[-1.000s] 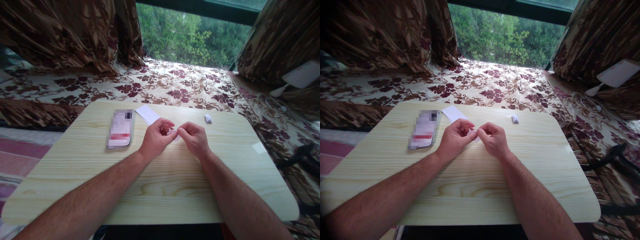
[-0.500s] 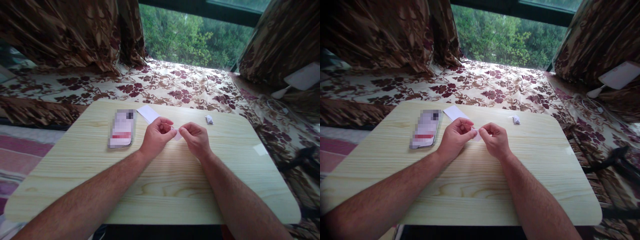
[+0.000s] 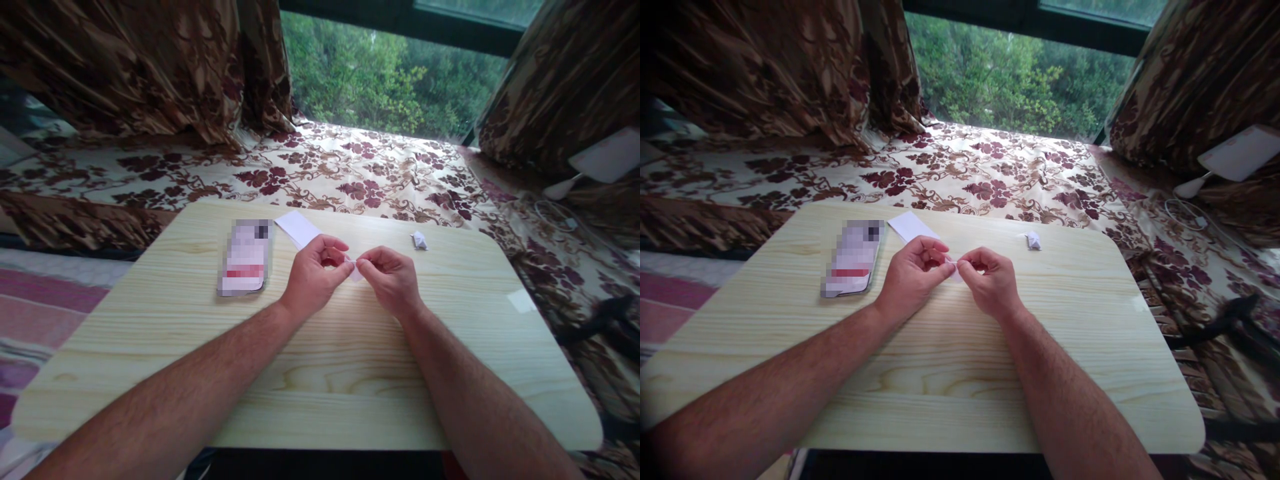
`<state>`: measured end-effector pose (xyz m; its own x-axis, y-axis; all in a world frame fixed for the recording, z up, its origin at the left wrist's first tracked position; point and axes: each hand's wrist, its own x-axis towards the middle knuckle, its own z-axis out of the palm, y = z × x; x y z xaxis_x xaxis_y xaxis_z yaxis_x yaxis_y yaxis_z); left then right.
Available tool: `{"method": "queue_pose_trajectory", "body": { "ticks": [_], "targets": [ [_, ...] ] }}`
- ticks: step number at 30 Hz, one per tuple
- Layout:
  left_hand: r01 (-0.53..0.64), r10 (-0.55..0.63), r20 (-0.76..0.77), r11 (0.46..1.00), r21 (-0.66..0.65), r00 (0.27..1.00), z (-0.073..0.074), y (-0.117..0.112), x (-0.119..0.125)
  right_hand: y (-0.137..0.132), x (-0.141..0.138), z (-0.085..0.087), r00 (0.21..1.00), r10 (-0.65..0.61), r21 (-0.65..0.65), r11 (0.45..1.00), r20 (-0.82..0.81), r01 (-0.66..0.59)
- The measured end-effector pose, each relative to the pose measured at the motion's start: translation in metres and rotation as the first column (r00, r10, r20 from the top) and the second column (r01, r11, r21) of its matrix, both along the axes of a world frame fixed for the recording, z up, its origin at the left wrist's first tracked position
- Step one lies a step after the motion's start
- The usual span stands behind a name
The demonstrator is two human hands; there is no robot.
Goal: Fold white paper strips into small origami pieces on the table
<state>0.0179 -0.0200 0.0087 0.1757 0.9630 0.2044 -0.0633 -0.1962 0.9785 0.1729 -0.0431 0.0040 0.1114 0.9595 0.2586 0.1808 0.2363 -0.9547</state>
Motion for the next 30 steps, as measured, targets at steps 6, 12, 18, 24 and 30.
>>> {"method": "queue_pose_trajectory", "body": {
  "ticks": [6, 12, 18, 24, 30],
  "targets": [
    [0.001, -0.001, -0.006, 1.0, -0.006, 1.0, 0.001, -0.001, -0.0008, -0.0013, -0.0016, 0.0004, 1.0, -0.016, 0.006, 1.0, 0.02, 0.016],
    [-0.002, 0.002, -0.022, 1.0, 0.015, 1.0, 0.0004, -0.0009, -0.0022, -0.0017, -0.002, -0.0007, 0.999, -0.005, 0.003, 1.0, 0.038, 0.005],
    [0.028, -0.028, 0.007, 0.999, 0.016, 1.0, 0.0, 0.0002, -0.0029, -0.0026, -0.0026, 0.0015, 0.999, -0.008, -0.011, 1.0, 0.053, 0.009],
    [0.037, -0.036, 0.044, 0.999, -0.026, 0.998, -0.001, 0.0021, -0.0027, -0.002, -0.0012, -0.0004, 1.0, 0.009, -0.032, 0.999, 0.026, -0.008],
    [0.013, -0.012, 0.042, 1.0, -0.021, 0.999, -0.0036, 0.0035, -0.0031, 0.0013, 0.0004, 0.0008, 0.999, 0.012, -0.061, 0.998, -0.049, -0.015]
  ]
}}
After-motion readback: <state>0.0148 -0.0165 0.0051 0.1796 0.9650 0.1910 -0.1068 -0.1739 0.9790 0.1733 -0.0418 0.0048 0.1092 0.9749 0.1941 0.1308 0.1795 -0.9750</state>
